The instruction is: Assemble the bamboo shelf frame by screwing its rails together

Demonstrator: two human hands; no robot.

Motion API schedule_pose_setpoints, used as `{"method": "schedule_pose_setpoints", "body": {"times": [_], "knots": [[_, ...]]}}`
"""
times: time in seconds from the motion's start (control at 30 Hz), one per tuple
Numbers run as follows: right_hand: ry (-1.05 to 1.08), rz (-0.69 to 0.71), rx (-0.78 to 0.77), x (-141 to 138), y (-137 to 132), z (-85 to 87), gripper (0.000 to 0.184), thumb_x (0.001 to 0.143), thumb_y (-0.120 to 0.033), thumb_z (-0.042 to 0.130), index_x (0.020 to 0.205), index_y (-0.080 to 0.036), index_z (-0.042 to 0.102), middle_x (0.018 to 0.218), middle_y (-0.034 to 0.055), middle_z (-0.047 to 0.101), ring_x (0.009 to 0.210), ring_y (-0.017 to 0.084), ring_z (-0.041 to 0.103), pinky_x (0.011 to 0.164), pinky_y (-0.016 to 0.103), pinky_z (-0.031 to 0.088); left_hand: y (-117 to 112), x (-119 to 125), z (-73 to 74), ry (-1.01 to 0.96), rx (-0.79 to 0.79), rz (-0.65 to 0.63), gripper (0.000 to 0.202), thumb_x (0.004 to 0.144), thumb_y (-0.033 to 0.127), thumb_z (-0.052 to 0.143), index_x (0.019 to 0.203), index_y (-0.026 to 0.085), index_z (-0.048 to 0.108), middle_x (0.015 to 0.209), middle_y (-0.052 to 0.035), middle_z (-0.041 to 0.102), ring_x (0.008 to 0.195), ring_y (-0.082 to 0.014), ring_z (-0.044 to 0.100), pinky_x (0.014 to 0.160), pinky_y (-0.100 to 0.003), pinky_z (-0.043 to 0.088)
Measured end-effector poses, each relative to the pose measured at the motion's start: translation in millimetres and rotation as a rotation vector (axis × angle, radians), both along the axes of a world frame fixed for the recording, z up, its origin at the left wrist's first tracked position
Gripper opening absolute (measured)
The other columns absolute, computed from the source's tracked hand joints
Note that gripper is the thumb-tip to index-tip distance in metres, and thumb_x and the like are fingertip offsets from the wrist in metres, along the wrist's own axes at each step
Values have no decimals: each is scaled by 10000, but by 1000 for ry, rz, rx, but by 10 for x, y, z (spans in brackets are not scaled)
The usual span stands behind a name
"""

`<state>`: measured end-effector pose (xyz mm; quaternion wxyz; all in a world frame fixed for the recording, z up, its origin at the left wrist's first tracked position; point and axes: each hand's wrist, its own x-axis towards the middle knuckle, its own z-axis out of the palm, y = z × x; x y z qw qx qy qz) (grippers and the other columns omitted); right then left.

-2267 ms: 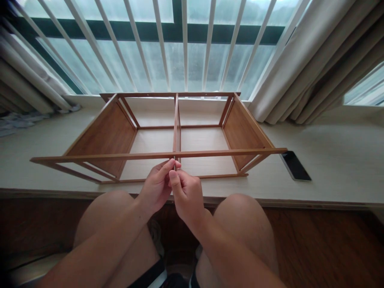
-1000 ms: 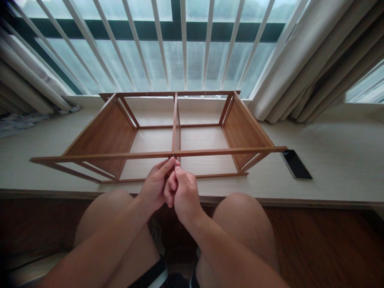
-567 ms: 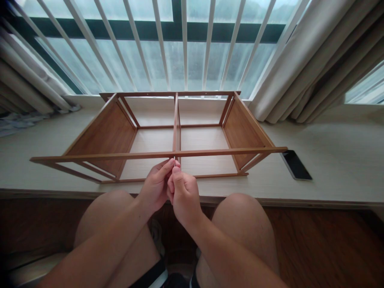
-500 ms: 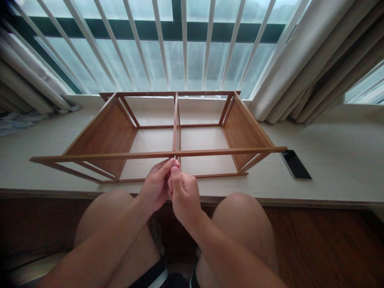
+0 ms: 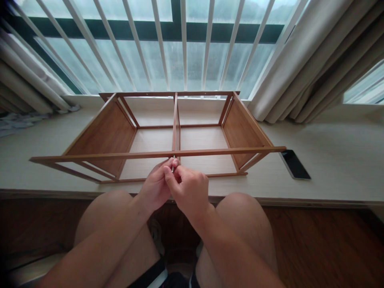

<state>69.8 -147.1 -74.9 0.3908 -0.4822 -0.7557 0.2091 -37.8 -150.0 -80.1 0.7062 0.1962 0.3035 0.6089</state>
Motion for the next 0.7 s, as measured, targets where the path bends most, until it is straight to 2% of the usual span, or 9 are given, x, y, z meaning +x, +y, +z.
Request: {"method": "schedule_pose_setpoints", "body": {"times": [0.4, 0.57, 0.7], "knots": [[-149, -36, 114, 0, 27, 38, 466, 938, -504, 499, 588, -197, 503, 531, 10, 566, 487, 122, 433, 558, 286, 235, 8, 58, 8, -166, -36, 36, 172, 768, 233, 733, 780, 122, 602, 706, 27, 537, 598, -55, 510, 593, -159, 431], [-270, -45, 124, -18, 19, 135, 441, 942, -459, 493, 601, -187, 555, 562, 15, 617, 504, 122, 488, 557, 287, 221, 18, 61, -16, -230, -54, 13, 153, 786, 227, 718, 791, 126, 603, 709, 25, 545, 606, -62, 529, 590, -160, 440], [-393, -64, 125, -24, 28, 217, 438, 934, -484, 487, 624, -193, 589, 576, 28, 643, 519, 138, 519, 555, 303, 192, 28, 58, -23, -328, -66, 16, 112, 780, 162, 708, 780, 119, 604, 738, 26, 563, 623, -51, 552, 596, -144, 445]]}}
